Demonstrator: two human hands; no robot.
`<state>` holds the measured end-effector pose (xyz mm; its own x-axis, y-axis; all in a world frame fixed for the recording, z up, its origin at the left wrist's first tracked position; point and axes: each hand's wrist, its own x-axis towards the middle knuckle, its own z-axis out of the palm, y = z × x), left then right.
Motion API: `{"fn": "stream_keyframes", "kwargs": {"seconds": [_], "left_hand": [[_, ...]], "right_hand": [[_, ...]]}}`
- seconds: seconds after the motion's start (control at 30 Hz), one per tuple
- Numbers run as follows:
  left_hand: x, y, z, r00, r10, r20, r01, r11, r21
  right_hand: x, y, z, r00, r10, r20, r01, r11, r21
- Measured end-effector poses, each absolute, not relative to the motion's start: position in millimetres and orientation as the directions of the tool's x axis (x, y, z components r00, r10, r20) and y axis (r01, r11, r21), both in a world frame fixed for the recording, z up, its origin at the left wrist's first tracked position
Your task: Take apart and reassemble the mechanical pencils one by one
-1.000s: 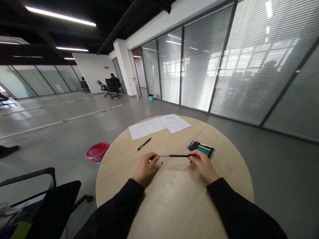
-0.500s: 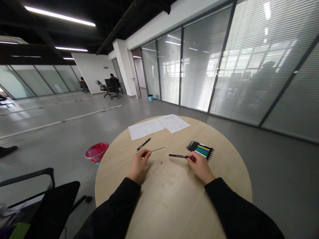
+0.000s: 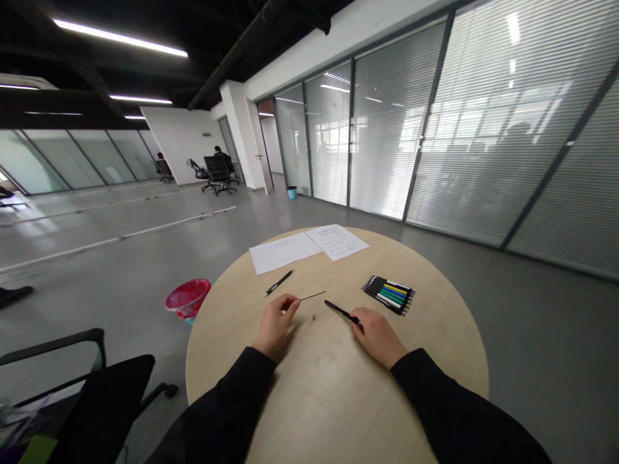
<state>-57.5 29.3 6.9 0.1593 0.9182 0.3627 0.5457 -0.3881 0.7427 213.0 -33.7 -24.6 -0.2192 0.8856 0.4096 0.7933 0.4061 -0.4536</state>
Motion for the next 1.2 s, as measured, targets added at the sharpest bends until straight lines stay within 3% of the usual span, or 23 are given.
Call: {"fn": "stream_keyframes", "kwargs": {"seconds": [0.37, 0.73, 1.03, 1.2], "left_hand": [[-50, 23, 6, 0.226, 0.914, 0.337, 0.541, -0.405, 0.737], [-45, 17, 8, 0.279, 0.902, 0.328, 0.559, -0.431, 0.709], [-42, 12, 11, 0.321, 0.889, 0.327, 0.531, -0.454, 0.715], [-36, 7, 11, 0.371, 0.881, 0.293, 0.499, -0.455, 0.737]], "right_hand": [[207, -39, -21, -0.187, 0.907, 0.377, 0.883, 0.323, -0.341], [205, -38, -24, -0.180, 0.903, 0.391, 0.872, 0.330, -0.362], [222, -32, -21, -0.073, 0.870, 0.487, 0.727, 0.381, -0.571], [223, -33, -16, -0.111, 0.839, 0.533, 0.662, 0.462, -0.590]]}}
